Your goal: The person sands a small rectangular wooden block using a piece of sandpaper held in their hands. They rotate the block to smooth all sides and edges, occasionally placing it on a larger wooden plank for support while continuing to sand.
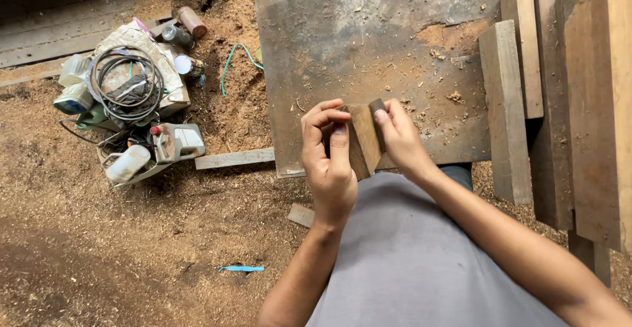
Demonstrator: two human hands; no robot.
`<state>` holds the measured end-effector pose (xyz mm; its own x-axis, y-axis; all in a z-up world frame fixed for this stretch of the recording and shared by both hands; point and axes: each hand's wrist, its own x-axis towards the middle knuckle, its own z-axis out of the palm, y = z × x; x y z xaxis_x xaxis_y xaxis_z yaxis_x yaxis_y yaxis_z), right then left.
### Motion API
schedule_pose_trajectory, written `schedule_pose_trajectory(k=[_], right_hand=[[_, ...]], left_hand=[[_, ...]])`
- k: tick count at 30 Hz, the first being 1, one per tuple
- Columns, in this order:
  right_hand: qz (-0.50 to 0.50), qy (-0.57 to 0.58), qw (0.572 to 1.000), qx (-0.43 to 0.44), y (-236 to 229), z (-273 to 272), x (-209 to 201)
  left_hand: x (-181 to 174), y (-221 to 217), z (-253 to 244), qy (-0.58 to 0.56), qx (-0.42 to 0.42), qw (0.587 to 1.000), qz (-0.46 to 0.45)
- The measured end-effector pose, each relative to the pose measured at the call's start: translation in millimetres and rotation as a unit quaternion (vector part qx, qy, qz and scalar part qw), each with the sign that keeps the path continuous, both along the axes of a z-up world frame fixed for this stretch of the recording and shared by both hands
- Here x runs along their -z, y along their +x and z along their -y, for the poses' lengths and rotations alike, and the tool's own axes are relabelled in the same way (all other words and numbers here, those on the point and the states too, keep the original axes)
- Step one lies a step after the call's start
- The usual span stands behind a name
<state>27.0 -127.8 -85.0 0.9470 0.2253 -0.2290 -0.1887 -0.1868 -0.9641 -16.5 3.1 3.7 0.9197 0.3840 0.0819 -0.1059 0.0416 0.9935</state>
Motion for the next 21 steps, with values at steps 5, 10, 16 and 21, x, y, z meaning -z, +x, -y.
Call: schedule_pose_trajectory(k=[5,10,16,21], right_hand=[[-0.012,0.103,0.994,0.020,-27,5,-24],[0.088,0.018,0.996,-0.008,-12,8,3],[-0.038,0.080,0.996,-0.013,9,27,33],[0.144,0.163,0.970,-0.112,-16,52,-17]], left_hand=[[-2,3,2,0.008,-0.005,1.000,0.007],[-4,1,4,0.001,0.007,1.000,-0.005],[-6,1,8,0.017,0.011,1.000,-0.003],[-8,3,12,0.046,0.011,0.999,0.005]])
